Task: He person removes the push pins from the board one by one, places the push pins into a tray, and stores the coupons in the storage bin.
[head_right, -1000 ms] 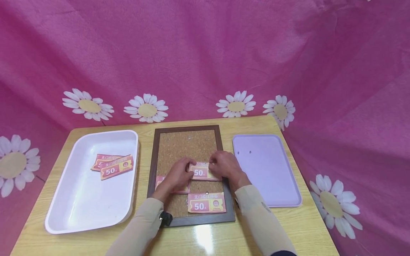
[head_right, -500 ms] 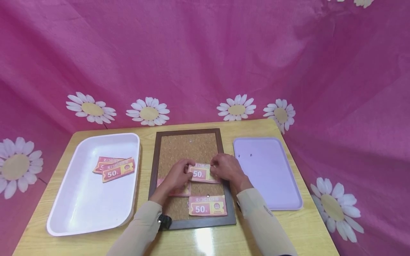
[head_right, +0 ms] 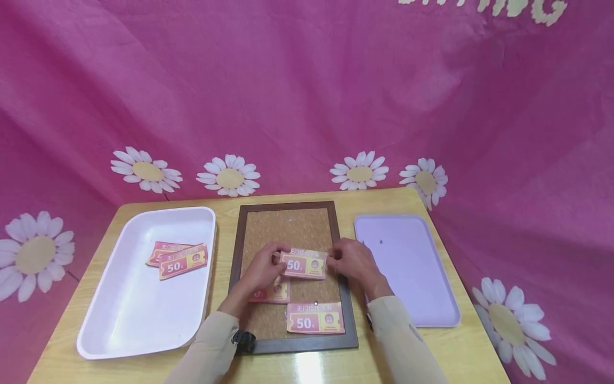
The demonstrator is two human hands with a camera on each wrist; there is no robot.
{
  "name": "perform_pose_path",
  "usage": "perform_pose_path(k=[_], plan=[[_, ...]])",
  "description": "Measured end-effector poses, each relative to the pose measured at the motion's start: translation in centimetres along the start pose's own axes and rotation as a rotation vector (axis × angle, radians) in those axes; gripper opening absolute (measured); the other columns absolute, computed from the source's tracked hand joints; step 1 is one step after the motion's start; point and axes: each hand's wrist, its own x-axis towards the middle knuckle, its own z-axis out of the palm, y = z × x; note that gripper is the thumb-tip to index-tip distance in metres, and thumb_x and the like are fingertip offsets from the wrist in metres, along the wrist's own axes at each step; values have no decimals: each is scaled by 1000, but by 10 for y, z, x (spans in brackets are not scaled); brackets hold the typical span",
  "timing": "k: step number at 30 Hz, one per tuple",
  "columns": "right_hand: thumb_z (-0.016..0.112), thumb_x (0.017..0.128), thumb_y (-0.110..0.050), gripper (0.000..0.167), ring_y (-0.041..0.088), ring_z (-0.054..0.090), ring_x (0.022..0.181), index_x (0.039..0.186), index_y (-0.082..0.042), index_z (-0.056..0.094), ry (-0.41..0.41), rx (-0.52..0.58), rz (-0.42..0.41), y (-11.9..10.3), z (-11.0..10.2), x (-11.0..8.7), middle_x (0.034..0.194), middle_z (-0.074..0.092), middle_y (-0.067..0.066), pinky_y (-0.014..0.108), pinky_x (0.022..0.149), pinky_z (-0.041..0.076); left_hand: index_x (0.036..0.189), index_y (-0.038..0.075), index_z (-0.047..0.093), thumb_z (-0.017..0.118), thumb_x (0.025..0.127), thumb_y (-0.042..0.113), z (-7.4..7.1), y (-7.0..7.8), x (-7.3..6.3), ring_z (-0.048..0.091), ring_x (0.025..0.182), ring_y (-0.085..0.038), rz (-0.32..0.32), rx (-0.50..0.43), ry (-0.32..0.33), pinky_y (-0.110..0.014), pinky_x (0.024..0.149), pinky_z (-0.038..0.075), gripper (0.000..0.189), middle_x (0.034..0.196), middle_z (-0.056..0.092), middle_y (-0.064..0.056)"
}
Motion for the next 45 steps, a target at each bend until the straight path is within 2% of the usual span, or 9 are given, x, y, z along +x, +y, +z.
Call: perform_pose_path(k=[5,13,17,24,27,34,40,45], plan=[[71,76,-29,6,11,51,67,74,-23,70,37,-15,-15,10,1,-9,74,60,-7,29,63,42,120,14,60,61,88,6,-5,-3,-8,52,73,-11,21,0,24,-25,60,44,33,106,57,-4],[71,75,-28,7,12,53,69,78,-21,73,47,18,41,23,4,-18,78,63,-5,30,64,44,121,10,59,62,85,1,-15,-11,-22,58,74,-11,24,-71,75,-24,61,50,37,108,61,-10],[71,74,-27,9,11,54,68,79,-20,73,46,29,49,30,4,-21,78,64,-5,30,63,45,123,12,58,62,87,4,-28,-11,-27,59,75,-12,11,-90,97,-25,60,51,38,106,61,-10],[71,73,-25,9,11,56,67,79,-18,73,76,40,70,43,0,-27,77,65,-4,32,63,45,123,17,59,64,88,8,-56,-8,-37,54,81,-15,-44,-83,201,-26,64,47,36,97,55,-4],[71,73,-24,9,12,54,67,79,-18,72,79,29,71,47,-1,-27,77,65,-3,32,63,44,122,17,59,65,88,8,-64,-9,-38,52,79,-16,-52,-86,229,-26,64,45,36,92,52,-4],[69,73,-23,9,12,52,66,79,-17,72,81,14,69,52,-4,-24,75,64,-3,32,62,42,123,16,59,66,87,9,-74,-10,-36,50,78,-17,-36,-85,240,-25,63,44,38,91,52,-5],[69,74,-24,9,13,53,68,79,-18,72,84,19,85,52,-6,-20,76,64,-3,33,63,42,121,14,60,66,85,8,-83,-11,-39,53,79,-16,-18,-75,288,-24,58,45,37,99,57,-7],[71,74,-26,9,13,53,68,79,-18,72,82,23,109,55,-4,-21,76,65,-3,32,63,43,123,15,59,66,86,9,-91,-14,-43,55,80,-16,-42,-73,300,-25,58,47,38,109,60,-8]])
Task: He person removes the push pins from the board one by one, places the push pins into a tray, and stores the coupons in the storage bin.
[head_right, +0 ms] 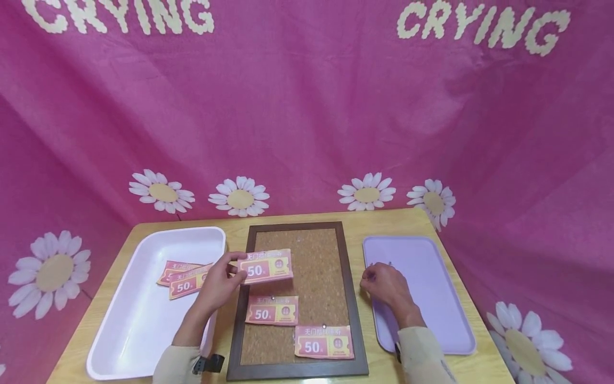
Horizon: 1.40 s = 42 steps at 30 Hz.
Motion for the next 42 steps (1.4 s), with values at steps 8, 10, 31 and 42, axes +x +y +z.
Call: perform_pose_path(k=[8,10,31,42], plan=[[72,75,-26,12,15,58,72,83,-16,73,14,11,24,8,3,-6,80,68,-1,37,67,46,124,13,59,66,84,6,-11,-6,0,57,82,-16,-4,-45,44,-23,61,47,41,118,61,-9],[72,76,-26,13,16,58,73,84,-16,73,8,14,30,10,4,-7,80,69,-1,37,67,46,124,13,59,66,84,5,-14,-7,0,57,82,-16,-12,-51,51,-23,61,47,42,117,61,-10],[73,75,-26,9,14,56,70,78,-17,71,29,-14,26,24,9,-14,76,65,-3,37,68,46,126,11,57,65,86,5,-33,-27,-3,54,84,-16,-69,-25,111,-23,62,45,41,111,60,-13],[71,74,-24,7,15,57,69,77,-18,72,43,-18,40,28,6,-15,75,67,-3,37,66,46,128,9,56,62,88,4,-47,-27,2,56,77,-14,-90,-47,115,-28,65,55,41,105,60,-17]])
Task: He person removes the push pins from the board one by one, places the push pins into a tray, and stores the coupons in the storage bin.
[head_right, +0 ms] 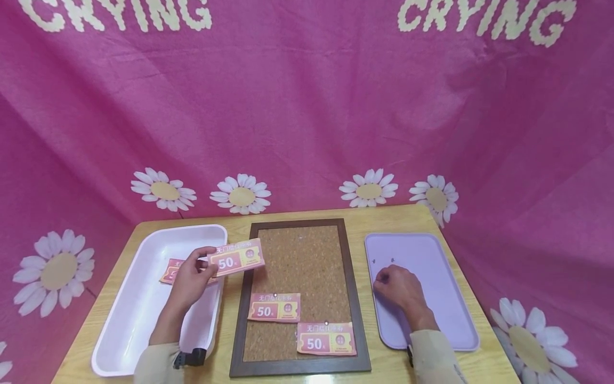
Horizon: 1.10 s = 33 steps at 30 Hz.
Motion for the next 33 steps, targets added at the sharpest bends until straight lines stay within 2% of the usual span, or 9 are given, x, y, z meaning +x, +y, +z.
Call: perform_pose_path(k=[8,13,18,26,33], plan=[[71,74,-25,7,15,57,68,76,-18,71,29,6,-18,6,1,-1,73,67,-3,36,65,45,130,8,53,59,89,4,-8,-8,4,57,85,-16,-11,-16,-5,-29,66,57,41,112,58,-19],[70,74,-25,6,15,57,68,75,-19,70,37,2,-25,8,2,-1,73,66,-5,36,64,45,127,8,55,58,88,3,-14,-10,7,54,88,-17,4,56,31,-23,62,48,39,119,59,-16],[70,73,-25,5,16,57,68,73,-19,70,45,1,-30,9,2,-2,73,66,-5,38,65,45,126,7,56,55,89,2,-20,-12,9,53,89,-18,9,69,59,-22,64,45,37,115,60,-17],[70,74,-26,5,17,58,69,75,-20,70,37,-3,-24,11,2,-2,76,67,-4,38,64,45,130,9,52,50,93,6,-26,-20,10,53,90,-19,-78,60,46,-23,66,45,37,108,57,-19],[70,75,-26,5,19,59,71,76,-21,70,38,-12,-14,14,0,-1,78,67,-3,40,64,45,131,7,50,50,91,2,-33,-28,15,49,94,-18,-76,73,78,-21,68,46,40,125,53,-15]])
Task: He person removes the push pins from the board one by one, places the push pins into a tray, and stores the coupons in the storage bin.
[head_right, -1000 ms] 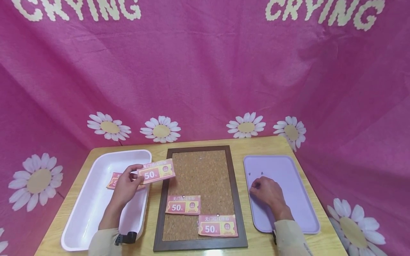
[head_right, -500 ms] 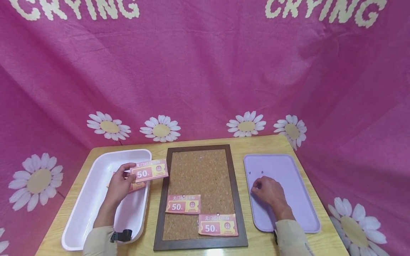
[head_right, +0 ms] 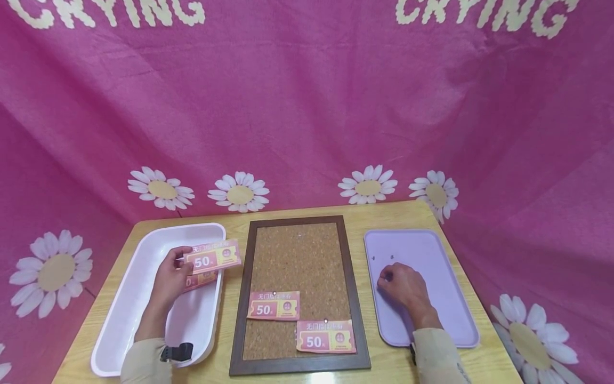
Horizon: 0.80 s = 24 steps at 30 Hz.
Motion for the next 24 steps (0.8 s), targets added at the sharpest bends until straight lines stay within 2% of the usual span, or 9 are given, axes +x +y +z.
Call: perform_pose_path(k=[4,8,19,24], plan=[[70,75,-25,5,20,60,72,76,-21,70,5,6,6,0,0,-1,78,67,-3,40,65,46,132,7,49,49,91,2,-5,-3,3,48,95,-18,-23,17,9,-22,71,45,41,127,51,-15],[70,75,-25,6,19,60,72,77,-20,71,8,6,5,0,0,-1,79,67,-3,40,66,46,134,8,47,47,92,3,-9,-8,6,47,101,-22,-46,38,17,-29,78,42,42,131,49,-15],[70,75,-25,6,18,59,71,77,-19,71,24,5,-7,1,4,0,79,65,-2,38,64,44,133,5,45,46,90,3,-18,-22,11,45,104,-25,-67,51,54,-35,84,37,43,129,50,-18],[70,75,-25,7,19,59,71,78,-18,71,21,-2,-7,1,5,0,79,65,-2,39,64,45,134,5,45,45,90,5,-19,-28,13,47,104,-26,-87,57,59,-34,83,38,44,128,50,-17]])
